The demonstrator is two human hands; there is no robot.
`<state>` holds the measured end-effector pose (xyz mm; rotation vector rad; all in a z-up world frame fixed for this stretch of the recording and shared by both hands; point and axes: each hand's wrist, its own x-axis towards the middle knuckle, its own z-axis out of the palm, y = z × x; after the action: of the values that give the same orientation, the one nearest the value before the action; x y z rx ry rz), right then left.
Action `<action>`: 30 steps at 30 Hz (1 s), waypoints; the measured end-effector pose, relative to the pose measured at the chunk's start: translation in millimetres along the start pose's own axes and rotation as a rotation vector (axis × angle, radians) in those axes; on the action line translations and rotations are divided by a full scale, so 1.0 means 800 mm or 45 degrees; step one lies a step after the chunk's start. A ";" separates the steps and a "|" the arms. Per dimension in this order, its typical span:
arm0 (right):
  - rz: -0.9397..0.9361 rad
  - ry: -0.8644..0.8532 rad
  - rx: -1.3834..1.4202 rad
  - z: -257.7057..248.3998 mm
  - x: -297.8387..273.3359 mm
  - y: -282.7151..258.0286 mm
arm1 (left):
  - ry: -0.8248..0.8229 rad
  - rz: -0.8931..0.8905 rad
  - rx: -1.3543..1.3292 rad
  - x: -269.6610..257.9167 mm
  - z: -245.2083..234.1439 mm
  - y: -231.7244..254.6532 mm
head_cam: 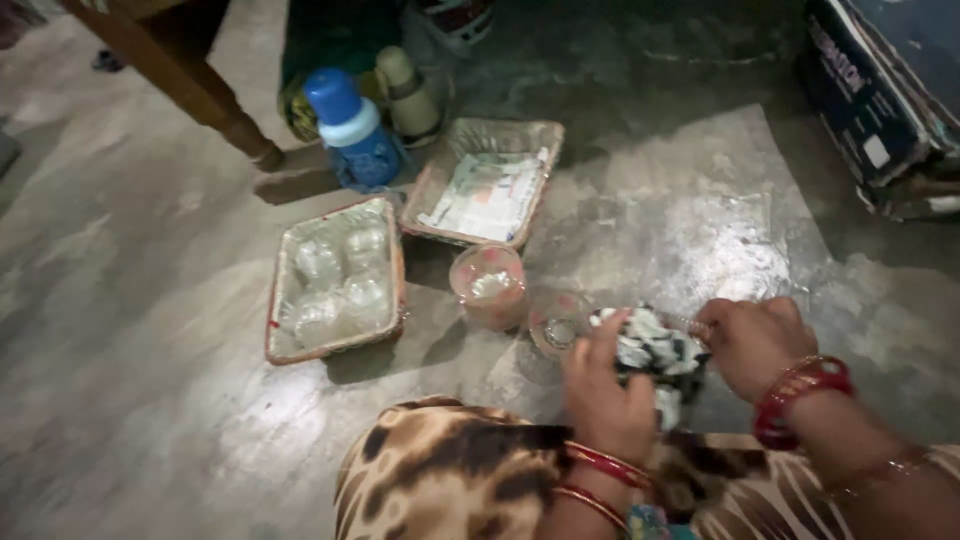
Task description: The person sits on the floor and wipes small transparent plastic cups with a patterned cloth. After wiping each cup, they place it into a rectangular tray lined with newspaper. The person repeats this process for several cups.
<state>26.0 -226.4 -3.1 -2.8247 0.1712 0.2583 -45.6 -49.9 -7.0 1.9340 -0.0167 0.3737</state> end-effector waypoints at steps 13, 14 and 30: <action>-0.439 -0.205 1.715 0.026 -0.046 0.020 | -0.086 -0.474 -0.591 0.062 0.057 0.008; -0.392 -0.234 1.759 0.026 -0.045 0.019 | -0.162 -0.383 -0.835 0.087 0.052 -0.018; 0.239 -0.315 2.314 -0.010 -0.012 0.041 | 0.380 -0.241 -0.320 0.042 0.041 0.024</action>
<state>13.1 -259.4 -3.1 -0.9698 0.3571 0.2618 -8.9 -81.9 8.0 1.6014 0.2990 0.5042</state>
